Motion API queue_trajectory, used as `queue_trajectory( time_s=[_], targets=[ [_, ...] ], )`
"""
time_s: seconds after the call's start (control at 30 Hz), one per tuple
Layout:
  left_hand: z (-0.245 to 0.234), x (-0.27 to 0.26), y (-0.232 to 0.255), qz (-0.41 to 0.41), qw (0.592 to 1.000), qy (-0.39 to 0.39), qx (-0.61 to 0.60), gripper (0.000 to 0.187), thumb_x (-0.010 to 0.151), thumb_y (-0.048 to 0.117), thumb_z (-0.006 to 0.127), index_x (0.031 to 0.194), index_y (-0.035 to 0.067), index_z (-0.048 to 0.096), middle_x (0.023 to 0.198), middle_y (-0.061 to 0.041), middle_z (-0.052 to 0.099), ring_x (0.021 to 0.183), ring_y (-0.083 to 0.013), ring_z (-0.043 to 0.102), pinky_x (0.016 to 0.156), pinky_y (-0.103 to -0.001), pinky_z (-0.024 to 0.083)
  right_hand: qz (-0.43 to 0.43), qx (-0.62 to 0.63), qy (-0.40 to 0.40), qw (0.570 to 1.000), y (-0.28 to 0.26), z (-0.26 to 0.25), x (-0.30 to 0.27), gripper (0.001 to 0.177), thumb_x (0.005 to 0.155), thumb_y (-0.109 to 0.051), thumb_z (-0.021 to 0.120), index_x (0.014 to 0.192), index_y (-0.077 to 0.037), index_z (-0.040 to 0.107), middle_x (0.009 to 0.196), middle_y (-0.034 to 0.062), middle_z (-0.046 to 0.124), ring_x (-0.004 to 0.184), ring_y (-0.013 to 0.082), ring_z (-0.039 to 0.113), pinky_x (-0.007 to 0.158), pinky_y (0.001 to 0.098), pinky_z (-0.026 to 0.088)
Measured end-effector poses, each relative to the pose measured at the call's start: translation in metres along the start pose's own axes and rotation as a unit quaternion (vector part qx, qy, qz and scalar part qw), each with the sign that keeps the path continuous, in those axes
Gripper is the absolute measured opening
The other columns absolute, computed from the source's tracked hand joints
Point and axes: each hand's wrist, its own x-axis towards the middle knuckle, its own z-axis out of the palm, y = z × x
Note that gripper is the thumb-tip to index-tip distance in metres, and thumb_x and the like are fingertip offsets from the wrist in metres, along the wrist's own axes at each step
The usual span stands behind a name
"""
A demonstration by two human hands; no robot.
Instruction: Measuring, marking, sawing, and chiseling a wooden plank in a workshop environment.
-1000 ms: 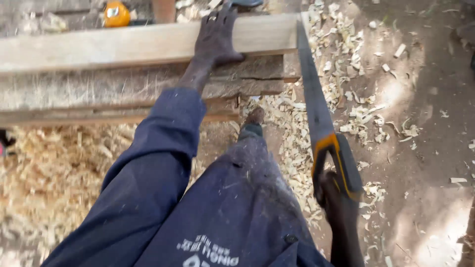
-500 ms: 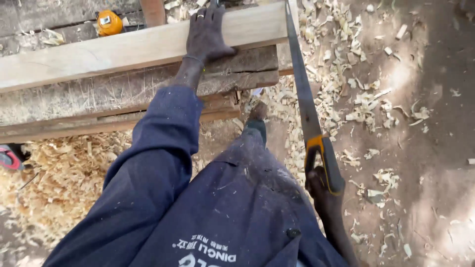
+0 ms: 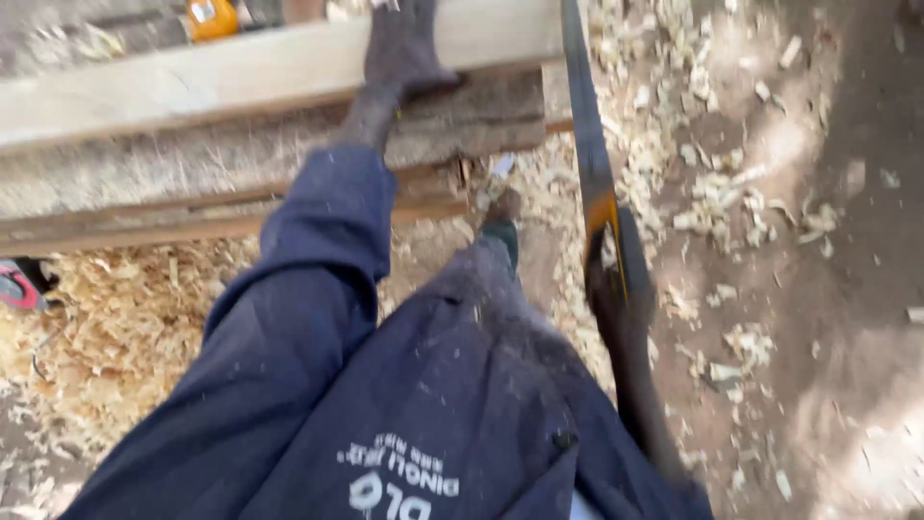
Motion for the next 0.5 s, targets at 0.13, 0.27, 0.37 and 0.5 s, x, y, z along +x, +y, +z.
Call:
queue_trajectory(
  time_s=[0.13, 0.27, 0.37, 0.5],
  targets=[
    [-0.002, -0.012, 0.011, -0.007, 0.998, -0.068, -0.017, 0.113, 0.07, 0.068, 0.086, 0.15, 0.003, 0.038, 0.157, -0.023, 0.036, 0.137, -0.044, 0.043, 0.112, -0.057, 0.034, 0.022, 0.143, -0.075, 0.987, -0.002, -0.03, -0.053, 0.03, 0.091, -0.026, 0.07, 0.069, -0.012, 0.055, 0.057, -0.0006, 0.052, 0.05, 0.0091, 0.049, 0.05, 0.0273, 0.038],
    [0.003, -0.002, 0.004, -0.014, 0.994, -0.104, 0.028, 0.125, 0.07, 0.067, 0.086, 0.161, 0.005, 0.026, 0.166, -0.023, 0.023, 0.146, -0.0444, 0.034, 0.113, -0.057, 0.032, -0.209, -0.01, 0.006, 0.978, 0.01, 0.058, 0.113, 0.019, 0.101, -0.015, 0.064, 0.086, -0.004, 0.063, 0.059, 0.0026, 0.04, 0.05, 0.0124, 0.036, 0.05, 0.0337, 0.026],
    [-0.001, 0.001, 0.003, -0.015, 0.996, -0.085, -0.001, 0.123, 0.07, 0.069, 0.088, 0.158, 0.005, 0.031, 0.165, -0.021, 0.027, 0.148, -0.0447, 0.031, 0.116, -0.059, 0.028, -0.058, 0.228, -0.114, 0.965, -0.105, 0.064, 0.131, 0.04, 0.094, -0.013, 0.062, 0.056, -0.009, 0.051, 0.045, 0.0055, 0.048, 0.038, 0.0115, 0.041, 0.04, 0.0259, 0.03],
    [0.012, -0.011, 0.004, 0.003, 0.997, -0.067, 0.024, 0.125, 0.07, 0.071, 0.087, 0.16, 0.003, 0.033, 0.165, -0.022, 0.026, 0.145, -0.043, 0.037, 0.112, -0.055, 0.033, -0.026, 0.192, -0.109, 0.975, -0.068, 0.029, 0.06, 0.04, 0.089, -0.01, 0.062, 0.051, -0.009, 0.051, 0.043, 0.0034, 0.046, 0.037, 0.0112, 0.041, 0.041, 0.0254, 0.031]
  ],
)
